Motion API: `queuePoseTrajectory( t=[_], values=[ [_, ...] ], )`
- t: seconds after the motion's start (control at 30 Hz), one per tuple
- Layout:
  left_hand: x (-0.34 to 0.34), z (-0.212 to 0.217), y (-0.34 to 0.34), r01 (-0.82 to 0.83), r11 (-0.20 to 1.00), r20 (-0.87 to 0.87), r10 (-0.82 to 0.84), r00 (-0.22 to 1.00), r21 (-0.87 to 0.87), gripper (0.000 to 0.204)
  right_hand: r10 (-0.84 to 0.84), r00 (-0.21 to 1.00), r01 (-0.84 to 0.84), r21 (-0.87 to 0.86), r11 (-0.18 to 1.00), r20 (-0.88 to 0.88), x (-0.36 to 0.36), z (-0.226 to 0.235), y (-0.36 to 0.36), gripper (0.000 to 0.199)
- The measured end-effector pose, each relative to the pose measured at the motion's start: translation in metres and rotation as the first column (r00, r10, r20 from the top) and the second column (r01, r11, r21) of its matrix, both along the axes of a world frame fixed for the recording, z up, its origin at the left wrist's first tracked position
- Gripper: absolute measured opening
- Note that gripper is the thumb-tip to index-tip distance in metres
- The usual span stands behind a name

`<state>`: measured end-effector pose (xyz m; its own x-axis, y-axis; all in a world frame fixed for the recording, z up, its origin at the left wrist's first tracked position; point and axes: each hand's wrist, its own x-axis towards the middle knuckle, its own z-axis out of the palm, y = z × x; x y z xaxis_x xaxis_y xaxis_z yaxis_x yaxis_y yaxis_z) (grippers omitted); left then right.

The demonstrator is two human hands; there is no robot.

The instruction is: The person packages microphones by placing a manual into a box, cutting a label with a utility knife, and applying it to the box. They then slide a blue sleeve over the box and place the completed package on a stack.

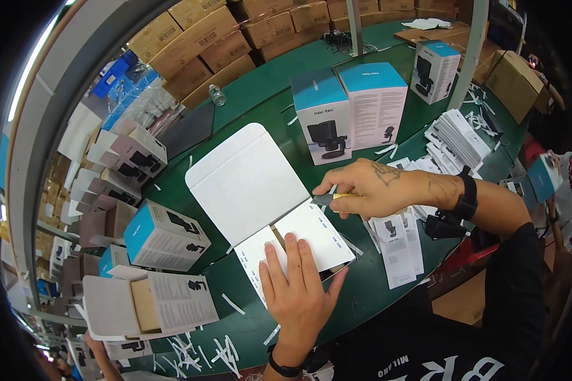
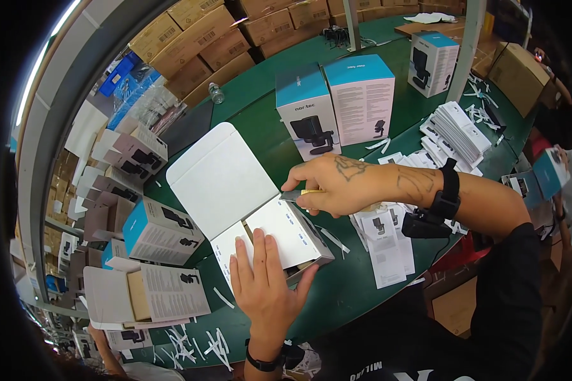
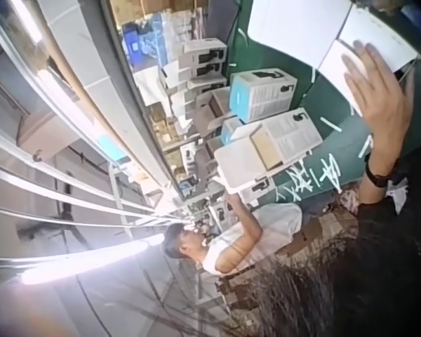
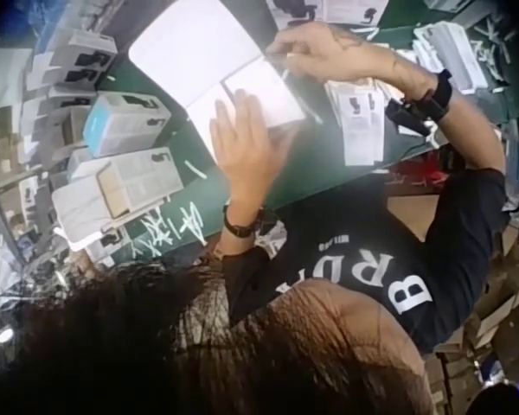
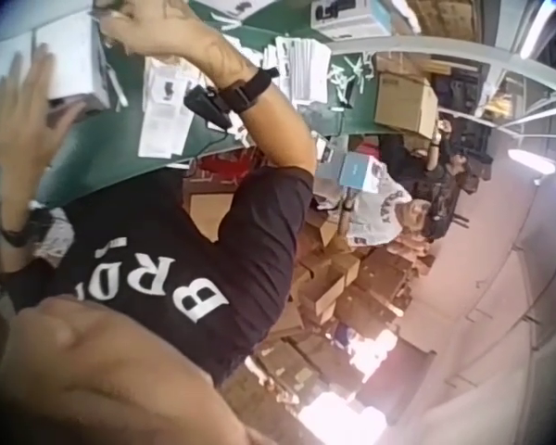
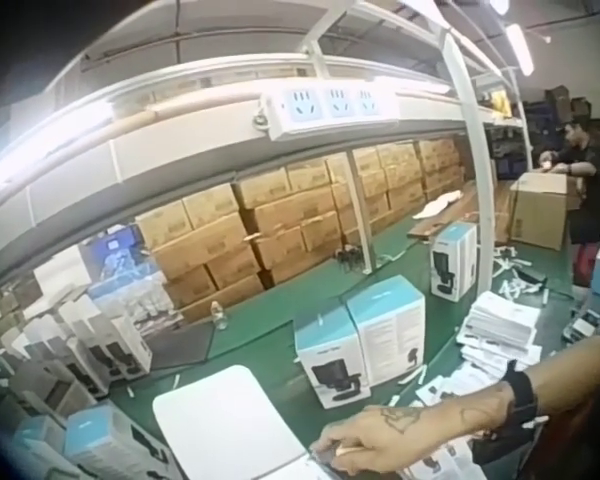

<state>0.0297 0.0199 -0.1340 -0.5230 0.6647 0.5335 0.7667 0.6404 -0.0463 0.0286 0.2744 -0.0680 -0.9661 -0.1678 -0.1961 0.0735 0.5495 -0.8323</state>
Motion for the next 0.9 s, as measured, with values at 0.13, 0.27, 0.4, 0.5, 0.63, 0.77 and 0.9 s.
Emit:
queuePoseTrajectory(
  t=[0.13, 0.27, 0.4, 0.5, 0.63, 0.77, 0.9],
  values=[
    [-0.003, -0.001, -0.005, 0.006, 1.000, -0.001, -0.006, 1.000, -0.006, 0.081, -0.013, 1.000, 0.012, -0.129, 0.992, -0.009, -0.005, -0.018, -0.003, 0.041],
    [-0.003, -0.003, -0.011, 0.023, 1.000, 0.004, -0.023, 1.000, -0.004, 0.081, 0.057, 0.996, -0.056, 0.016, 0.998, -0.072, -0.003, -0.003, -0.006, 0.035],
    [-0.004, -0.002, -0.013, 0.023, 1.000, 0.005, -0.023, 1.000, -0.009, 0.081, 0.303, 0.699, -0.078, 0.351, 0.933, -0.648, -0.001, -0.034, -0.004, 0.034],
    [-0.006, -0.001, -0.016, 0.009, 1.000, -0.009, -0.010, 1.000, -0.010, 0.078, 0.405, 0.707, -0.075, 0.508, 0.858, -0.580, 0.017, -0.012, -0.024, 0.035],
    [-0.006, -0.001, -0.016, 0.013, 1.000, -0.037, -0.013, 0.999, -0.004, 0.074, 0.208, 0.830, 0.019, 0.399, 0.917, -0.518, 0.012, -0.004, -0.023, 0.033],
    [-0.006, -0.003, -0.021, 0.019, 1.000, -0.030, -0.019, 0.999, 0.004, 0.076, 0.177, 0.865, -0.004, 0.347, 0.938, -0.470, 0.000, -0.012, -0.032, 0.032],
    [-0.007, -0.006, -0.027, 0.019, 1.000, -0.014, -0.019, 1.000, 0.020, 0.081, 0.270, 0.823, -0.076, 0.373, 0.925, -0.501, 0.001, -0.025, -0.041, 0.031]
  ],
)
